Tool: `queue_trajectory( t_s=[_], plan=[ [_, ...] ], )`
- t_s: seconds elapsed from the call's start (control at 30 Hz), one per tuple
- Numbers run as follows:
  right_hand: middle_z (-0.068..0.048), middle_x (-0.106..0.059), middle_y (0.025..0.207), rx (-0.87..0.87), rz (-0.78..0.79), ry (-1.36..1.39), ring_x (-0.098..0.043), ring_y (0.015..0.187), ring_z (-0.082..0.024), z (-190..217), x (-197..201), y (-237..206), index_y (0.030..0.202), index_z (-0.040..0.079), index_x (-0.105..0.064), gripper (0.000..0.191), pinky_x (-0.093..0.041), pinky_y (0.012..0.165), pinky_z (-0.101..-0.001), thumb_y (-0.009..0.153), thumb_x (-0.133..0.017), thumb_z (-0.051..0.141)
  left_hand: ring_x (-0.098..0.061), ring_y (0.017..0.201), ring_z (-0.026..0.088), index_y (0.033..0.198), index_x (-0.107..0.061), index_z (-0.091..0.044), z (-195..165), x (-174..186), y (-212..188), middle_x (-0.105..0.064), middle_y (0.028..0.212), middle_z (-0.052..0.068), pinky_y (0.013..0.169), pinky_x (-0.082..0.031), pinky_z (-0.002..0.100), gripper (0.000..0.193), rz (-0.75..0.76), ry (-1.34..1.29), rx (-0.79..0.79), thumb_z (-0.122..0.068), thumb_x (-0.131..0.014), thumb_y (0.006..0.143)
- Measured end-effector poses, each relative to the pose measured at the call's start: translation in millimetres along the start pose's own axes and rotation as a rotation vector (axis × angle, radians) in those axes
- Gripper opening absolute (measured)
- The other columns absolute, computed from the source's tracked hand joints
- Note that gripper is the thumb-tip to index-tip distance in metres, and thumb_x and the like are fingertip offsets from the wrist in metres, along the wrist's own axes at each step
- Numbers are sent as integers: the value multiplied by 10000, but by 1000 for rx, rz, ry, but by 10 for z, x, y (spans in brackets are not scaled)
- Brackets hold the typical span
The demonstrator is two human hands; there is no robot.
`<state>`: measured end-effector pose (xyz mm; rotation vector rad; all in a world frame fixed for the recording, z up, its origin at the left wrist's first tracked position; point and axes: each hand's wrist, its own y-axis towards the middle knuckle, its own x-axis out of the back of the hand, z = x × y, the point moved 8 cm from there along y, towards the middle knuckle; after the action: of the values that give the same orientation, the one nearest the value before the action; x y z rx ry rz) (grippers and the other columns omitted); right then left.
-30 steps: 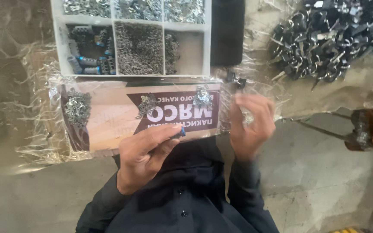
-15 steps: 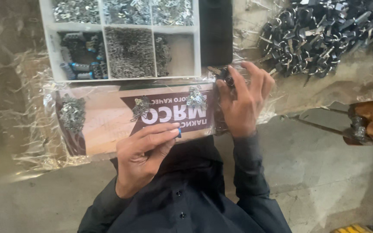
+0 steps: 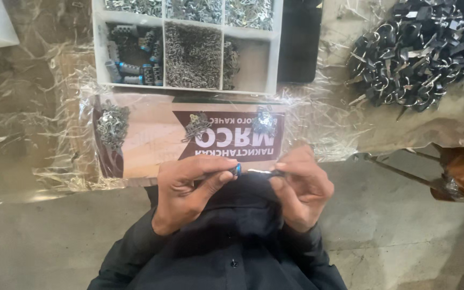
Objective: The person sits at a workbench and assembles small metal hardware fittings by hand, picking parts from a compartment box, fitting them together one at a time, and placing finished assemblies on the table. At the end the person reaches into a large pile of loose parts on the table.
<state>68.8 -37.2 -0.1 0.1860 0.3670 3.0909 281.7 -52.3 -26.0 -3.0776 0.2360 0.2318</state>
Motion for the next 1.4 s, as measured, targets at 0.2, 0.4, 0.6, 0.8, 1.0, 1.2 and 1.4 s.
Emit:
queue_trajectory(
  t_s=[0.2,0.4,0.6,0.8,1.0,1.2,1.4],
  plan=[
    [-98,-685,983,-91,90,-27,-601,904,-178,57,-173,45,1077,-22,-709,228,-457,812,-275,857,-749,-68,-792,922,192,1136,-727,-56,-280,100,-99,-779,1060,100,800,-622,270,242,-31,220,-262,28,-776,914],
    [-86,-693,933,-209,219,-70,-614,851,-144,-33,-384,87,1041,-26,-730,219,-458,756,-258,833,-757,-88,-791,920,217,1150,-713,-46,-398,97,-176,-769,1053,115,789,-622,292,284,-39,325,-430,10,-813,890],
    [-74,-682,1027,-312,245,107,-631,942,-138,-159,-695,87,1097,-26,-703,231,-485,805,-254,877,-740,-86,-797,948,228,1142,-690,-59,-286,358,-215,-774,1084,115,840,-641,303,290,-125,266,-296,-10,-829,893],
    [-65,-710,981,-236,344,-69,-670,898,-135,-135,-737,169,1046,-13,-714,211,-520,771,-251,846,-761,-61,-788,897,234,1111,-731,-68,-265,439,-148,-776,1008,90,749,-621,309,291,31,405,-389,-62,-860,850],
    [-98,-743,904,-523,676,350,-715,740,-172,-256,-837,675,948,12,-756,178,-571,636,-281,787,-825,-21,-800,905,196,1097,-694,-74,-364,690,-298,-788,976,76,774,-628,300,253,-128,391,-474,-66,-837,888],
    [-85,-559,1416,72,-113,264,-519,1341,-191,120,-418,1410,1331,81,-570,424,-450,1156,-346,979,-787,172,-780,902,181,1089,-672,29,-368,1016,-409,-765,955,143,757,-639,289,234,-388,336,-340,-24,-799,899],
    [-124,-510,1526,64,-168,-375,-484,1439,-247,96,141,1218,1390,69,-554,497,-439,1174,-380,963,-767,203,-759,868,184,1084,-666,43,-210,808,-124,-766,941,135,831,-601,283,237,-328,292,-299,-1,-796,890]
  ],
)
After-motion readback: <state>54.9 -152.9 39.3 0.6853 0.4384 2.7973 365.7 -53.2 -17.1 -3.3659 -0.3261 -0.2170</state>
